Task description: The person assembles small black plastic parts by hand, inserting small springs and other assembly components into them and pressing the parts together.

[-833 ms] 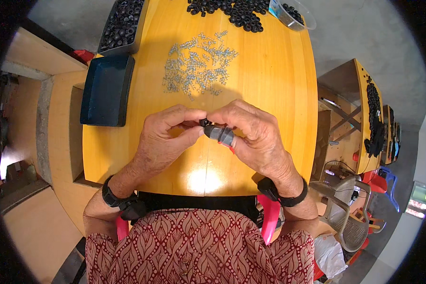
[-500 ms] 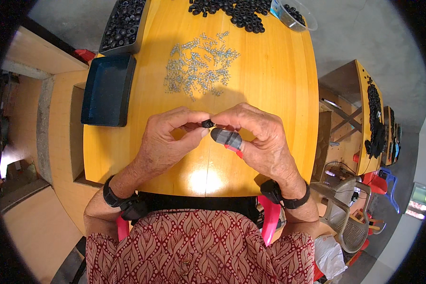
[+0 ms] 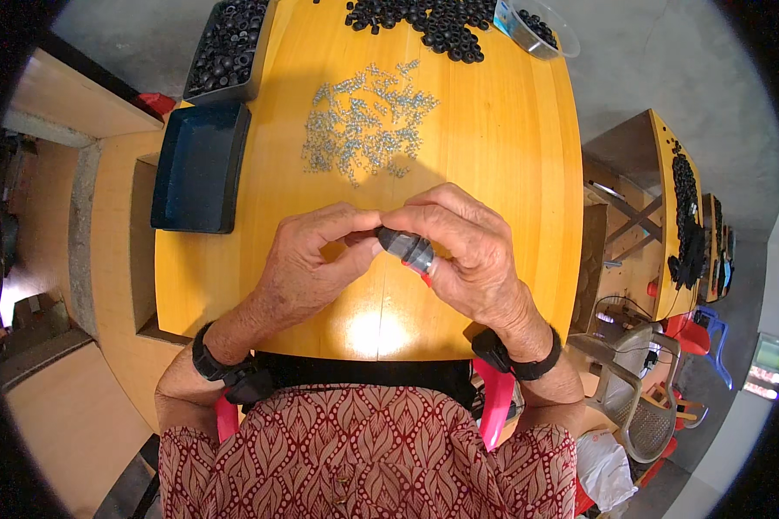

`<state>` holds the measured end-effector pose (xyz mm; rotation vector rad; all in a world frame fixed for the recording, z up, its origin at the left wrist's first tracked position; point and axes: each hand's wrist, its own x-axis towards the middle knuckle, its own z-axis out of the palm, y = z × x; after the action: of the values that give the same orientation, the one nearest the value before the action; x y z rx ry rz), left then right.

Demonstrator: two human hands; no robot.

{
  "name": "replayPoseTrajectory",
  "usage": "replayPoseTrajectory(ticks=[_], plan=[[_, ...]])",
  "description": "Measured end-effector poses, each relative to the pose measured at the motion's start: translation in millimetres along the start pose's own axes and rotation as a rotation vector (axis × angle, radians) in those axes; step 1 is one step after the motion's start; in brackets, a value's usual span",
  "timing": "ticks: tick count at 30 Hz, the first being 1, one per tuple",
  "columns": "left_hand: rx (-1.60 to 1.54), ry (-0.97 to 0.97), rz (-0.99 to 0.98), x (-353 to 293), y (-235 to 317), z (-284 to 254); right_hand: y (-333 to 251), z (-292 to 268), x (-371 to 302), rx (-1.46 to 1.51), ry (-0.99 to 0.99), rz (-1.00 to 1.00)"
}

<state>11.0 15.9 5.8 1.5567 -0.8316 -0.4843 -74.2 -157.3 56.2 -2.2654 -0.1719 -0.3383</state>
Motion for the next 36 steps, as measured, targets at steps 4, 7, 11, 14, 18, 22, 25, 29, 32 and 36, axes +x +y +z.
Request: replayPoseTrajectory(ticks=[4, 7, 11, 14, 18, 22, 25, 29, 32, 36], plan=[[-0.104, 0.025, -0.057, 2.6, -1.7, -1.9, 5.7, -4.0, -2.5, 0.123, -0.011, 0.066], [-0.134, 0.01, -0.083, 4.2, 5.7, -2.2, -2.3, -9.7, -2.2, -0.076, 0.004, -0.05], [-0.464, 0.045, -0.225, 4.1, -6.1, 4.0, 8.6, -1.5, 2.5, -0.346, -0.019, -0.298], [-0.589, 0.043, -0.25, 7.9, -9.1, -1.9, 8.2, 0.8, 14.8, -0.289, -0.02, -0.293], [-0.6, 0.07, -0.269, 9.6, -7.6, -11.3, 3.1, -14.6, 52.7, -0.189, -0.126, -0.249], [-0.613, 0.114, -0.219, 10.0, -6.2, -13.3, 30.8, -30.3, 129.5, -0.321, -0.141, -0.251], [-0.512, 0.111, -0.252, 10.1, -1.8, -19.2, 74.7, -18.2, 208.2, -0.454, -0.103, -0.268], [-0.427, 0.114, -0.267, 11.9, -0.1, -24.0, 124.0, 16.2, 283.1, -0.52, -0.082, -0.204], [-0.403, 0.115, -0.261, 12.3, 4.5, -28.9, 137.1, 44.0, 312.0, -0.651, -0.17, -0.095], [-0.405, 0.067, -0.337, 11.9, 4.7, -32.6, 134.5, 45.2, 312.8, -0.733, -0.316, -0.041]])
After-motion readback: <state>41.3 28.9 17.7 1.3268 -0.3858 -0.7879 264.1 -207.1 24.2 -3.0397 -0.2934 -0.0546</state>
